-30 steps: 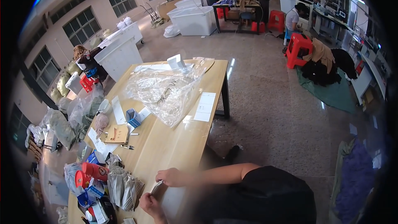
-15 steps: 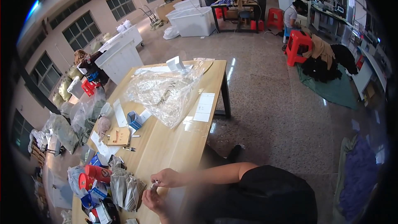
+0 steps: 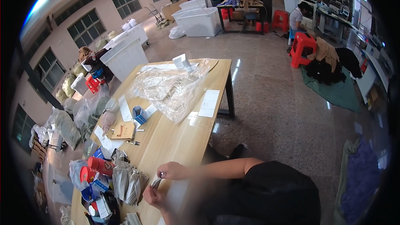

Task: Marking lines on folded textile pieces using a template and a pen.

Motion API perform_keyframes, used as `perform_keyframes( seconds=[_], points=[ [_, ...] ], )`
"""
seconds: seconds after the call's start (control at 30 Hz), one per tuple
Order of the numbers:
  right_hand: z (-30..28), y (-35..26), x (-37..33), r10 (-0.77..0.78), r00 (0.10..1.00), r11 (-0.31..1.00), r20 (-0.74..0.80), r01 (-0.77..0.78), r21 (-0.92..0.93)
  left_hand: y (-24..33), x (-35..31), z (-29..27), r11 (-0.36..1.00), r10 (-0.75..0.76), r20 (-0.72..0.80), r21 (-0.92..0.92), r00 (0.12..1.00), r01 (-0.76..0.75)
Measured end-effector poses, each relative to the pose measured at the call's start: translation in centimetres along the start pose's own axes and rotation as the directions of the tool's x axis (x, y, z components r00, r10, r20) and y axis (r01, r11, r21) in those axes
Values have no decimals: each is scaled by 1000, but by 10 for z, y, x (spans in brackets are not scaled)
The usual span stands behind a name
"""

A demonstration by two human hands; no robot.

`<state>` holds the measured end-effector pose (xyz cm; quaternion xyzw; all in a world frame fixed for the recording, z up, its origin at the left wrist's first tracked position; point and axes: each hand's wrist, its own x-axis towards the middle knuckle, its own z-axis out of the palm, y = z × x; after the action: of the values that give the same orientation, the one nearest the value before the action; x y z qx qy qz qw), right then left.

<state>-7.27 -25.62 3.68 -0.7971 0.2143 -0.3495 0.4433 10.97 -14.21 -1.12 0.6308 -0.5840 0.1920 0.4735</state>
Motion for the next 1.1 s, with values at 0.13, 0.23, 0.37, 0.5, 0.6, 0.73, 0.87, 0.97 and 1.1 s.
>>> perform_keyframes(
  seconds=[0.13, 0.23, 0.37, 0.5, 0.6, 0.73, 0.87, 0.97, 1.1],
  points=[
    [9, 4, 2, 41, 998, 999, -56, -41, 0, 8, 1, 1, 997, 1, 40, -81, 999, 2],
    [15, 0, -2, 43, 999, 999, 11, -43, -6, 3, -1, 3, 999, 32, 56, -43, 998, -30],
    [17, 13, -12, 107, 994, 994, 18, -107, -29, 17, 5, 2, 994, 70, 163, -89, 984, -56],
    [22, 24, 2, 278, 959, 895, 58, -281, 347, 19, 5, -1, 991, 116, 133, -76, 984, -107],
    [26, 35, 19, 431, 895, 847, 111, -444, 293, 16, 5, 4, 988, 155, 103, -41, 983, -151],
    [29, 15, 22, 377, 921, 896, 97, -390, 215, 14, 6, 5, 974, 224, 56, 36, 973, -226],
    [26, -25, 38, -197, 970, 944, -144, 147, -297, 1, -3, 8, 988, 146, 95, 35, 985, -150],
    [13, -58, 44, -343, 897, 937, -279, 307, -164, 11, 4, 10, 998, -23, 208, 56, 978, 12],
    [19, -54, 43, -296, 944, 953, -145, 281, -114, 10, 4, 12, 988, -128, 304, 121, 944, 95]
  ],
)
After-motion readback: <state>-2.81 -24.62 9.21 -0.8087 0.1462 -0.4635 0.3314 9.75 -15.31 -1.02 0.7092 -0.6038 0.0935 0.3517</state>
